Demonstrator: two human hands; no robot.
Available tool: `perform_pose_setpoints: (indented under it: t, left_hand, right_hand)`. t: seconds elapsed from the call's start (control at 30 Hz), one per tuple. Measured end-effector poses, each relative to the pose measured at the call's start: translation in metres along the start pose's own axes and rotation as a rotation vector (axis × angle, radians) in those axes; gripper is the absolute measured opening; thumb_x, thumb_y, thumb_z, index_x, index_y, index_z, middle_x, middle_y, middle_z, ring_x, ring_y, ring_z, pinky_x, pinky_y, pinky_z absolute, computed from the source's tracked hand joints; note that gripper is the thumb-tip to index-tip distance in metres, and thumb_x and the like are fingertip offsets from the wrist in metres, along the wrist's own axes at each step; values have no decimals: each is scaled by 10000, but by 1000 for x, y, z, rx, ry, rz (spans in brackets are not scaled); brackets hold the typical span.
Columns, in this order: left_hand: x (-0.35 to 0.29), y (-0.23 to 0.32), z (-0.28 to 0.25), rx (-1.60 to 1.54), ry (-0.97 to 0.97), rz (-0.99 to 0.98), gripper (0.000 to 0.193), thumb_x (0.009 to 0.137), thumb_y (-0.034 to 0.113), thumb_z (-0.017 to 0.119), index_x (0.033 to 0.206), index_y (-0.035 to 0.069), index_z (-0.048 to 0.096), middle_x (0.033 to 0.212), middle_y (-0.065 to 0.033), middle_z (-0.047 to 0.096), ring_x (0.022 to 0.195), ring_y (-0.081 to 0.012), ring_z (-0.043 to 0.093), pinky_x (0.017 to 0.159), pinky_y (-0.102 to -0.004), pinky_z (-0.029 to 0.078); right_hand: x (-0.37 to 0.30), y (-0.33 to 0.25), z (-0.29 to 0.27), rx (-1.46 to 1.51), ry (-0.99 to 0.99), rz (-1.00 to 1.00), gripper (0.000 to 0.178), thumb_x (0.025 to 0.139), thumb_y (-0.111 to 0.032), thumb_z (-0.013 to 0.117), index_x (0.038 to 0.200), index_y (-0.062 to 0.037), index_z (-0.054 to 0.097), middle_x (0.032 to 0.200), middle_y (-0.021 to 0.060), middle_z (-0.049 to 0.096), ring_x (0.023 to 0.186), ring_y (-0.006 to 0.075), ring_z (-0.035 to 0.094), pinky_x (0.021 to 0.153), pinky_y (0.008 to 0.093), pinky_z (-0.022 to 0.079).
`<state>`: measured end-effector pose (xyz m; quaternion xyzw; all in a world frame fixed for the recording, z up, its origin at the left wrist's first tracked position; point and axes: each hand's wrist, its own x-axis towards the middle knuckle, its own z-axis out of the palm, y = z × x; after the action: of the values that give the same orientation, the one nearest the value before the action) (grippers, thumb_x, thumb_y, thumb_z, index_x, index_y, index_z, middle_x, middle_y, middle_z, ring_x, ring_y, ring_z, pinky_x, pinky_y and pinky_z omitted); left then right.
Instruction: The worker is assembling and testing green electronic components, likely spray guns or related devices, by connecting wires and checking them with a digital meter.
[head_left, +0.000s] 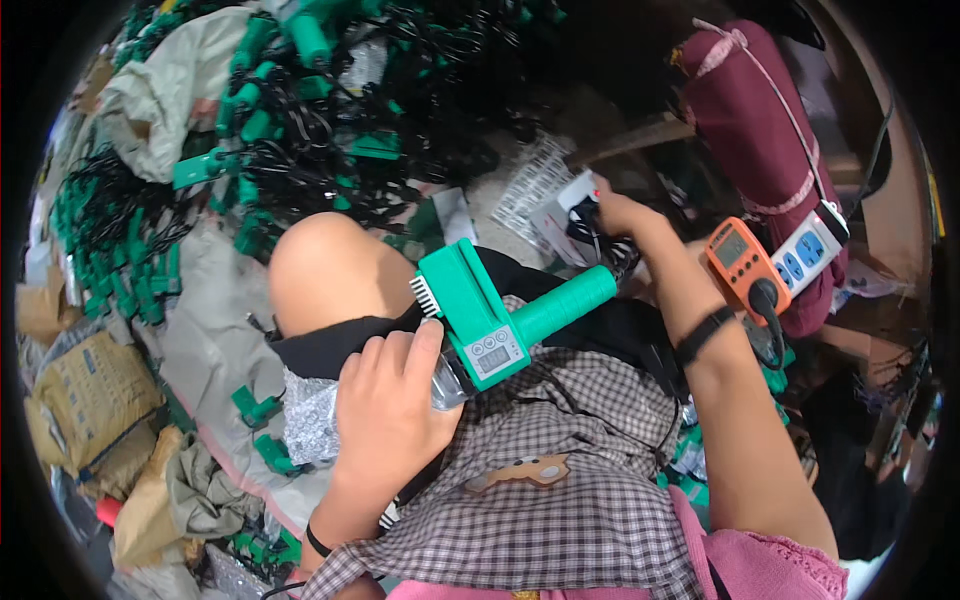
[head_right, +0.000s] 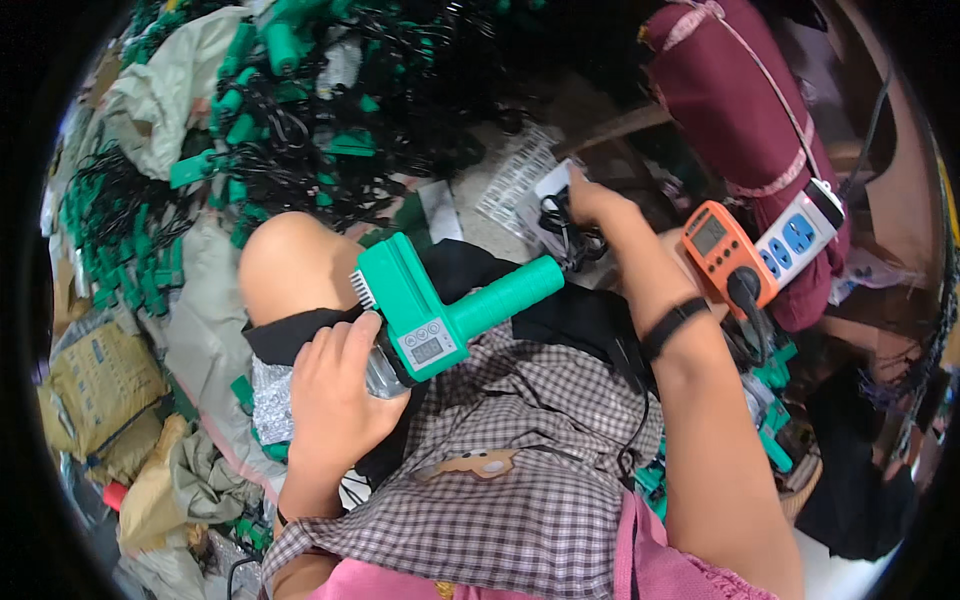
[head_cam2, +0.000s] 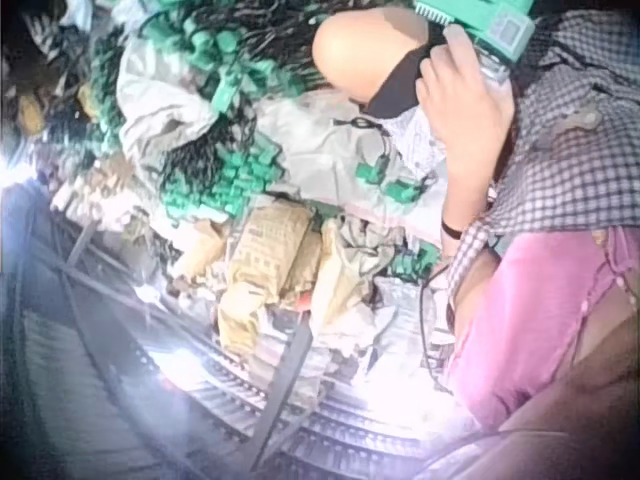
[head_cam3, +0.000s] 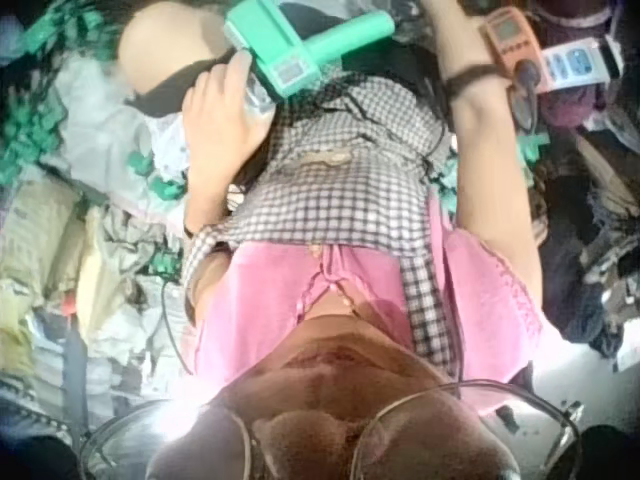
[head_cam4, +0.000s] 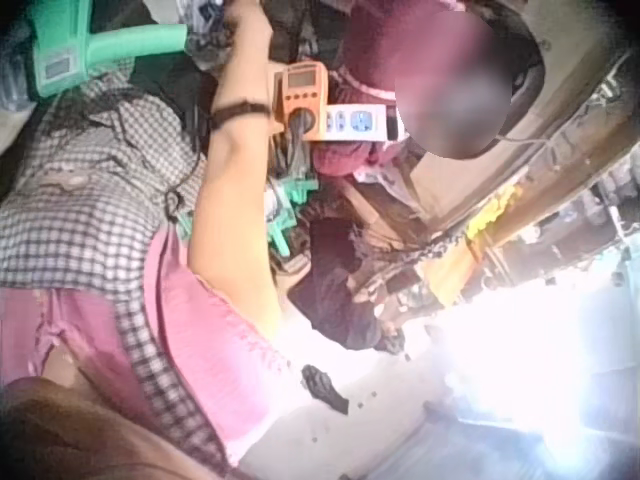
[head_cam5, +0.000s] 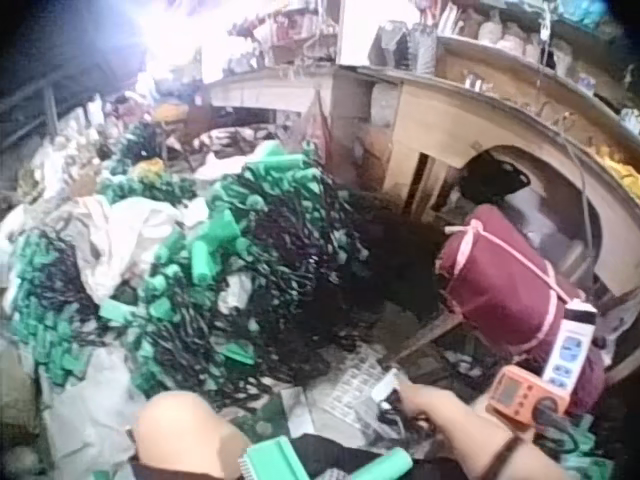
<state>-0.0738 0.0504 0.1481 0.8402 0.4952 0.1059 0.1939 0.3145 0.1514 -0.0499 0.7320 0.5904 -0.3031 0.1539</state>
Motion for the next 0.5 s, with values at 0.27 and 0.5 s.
perform_pose_setpoints:
  t: [0.27, 0.5]
  left_hand:
    - [-11, -15, -19, 229, 187, -127, 676, 531, 250, 853, 1111, 70, 556, 900, -80, 564, 845, -280, 572, 700, -397, 425]
    - [0, -14, 8, 283, 288, -64, 646, 561, 319, 836, 1103, 91, 568, 874, -61, 531, 814, -257, 544, 660, -386, 412]
  right_hand:
    - [-200, -123, -47, 1000, -277, -386, 402, 944, -361, 582, 1101, 5, 642, 937, 91, 660, 751, 138, 635, 731, 301, 518]
    - [-204, -212, 6, 1780, -142, -425, 607, 940, -291, 623, 1384, 36, 368, 1323, 127, 489, 1175, 185, 526, 996, 335, 443]
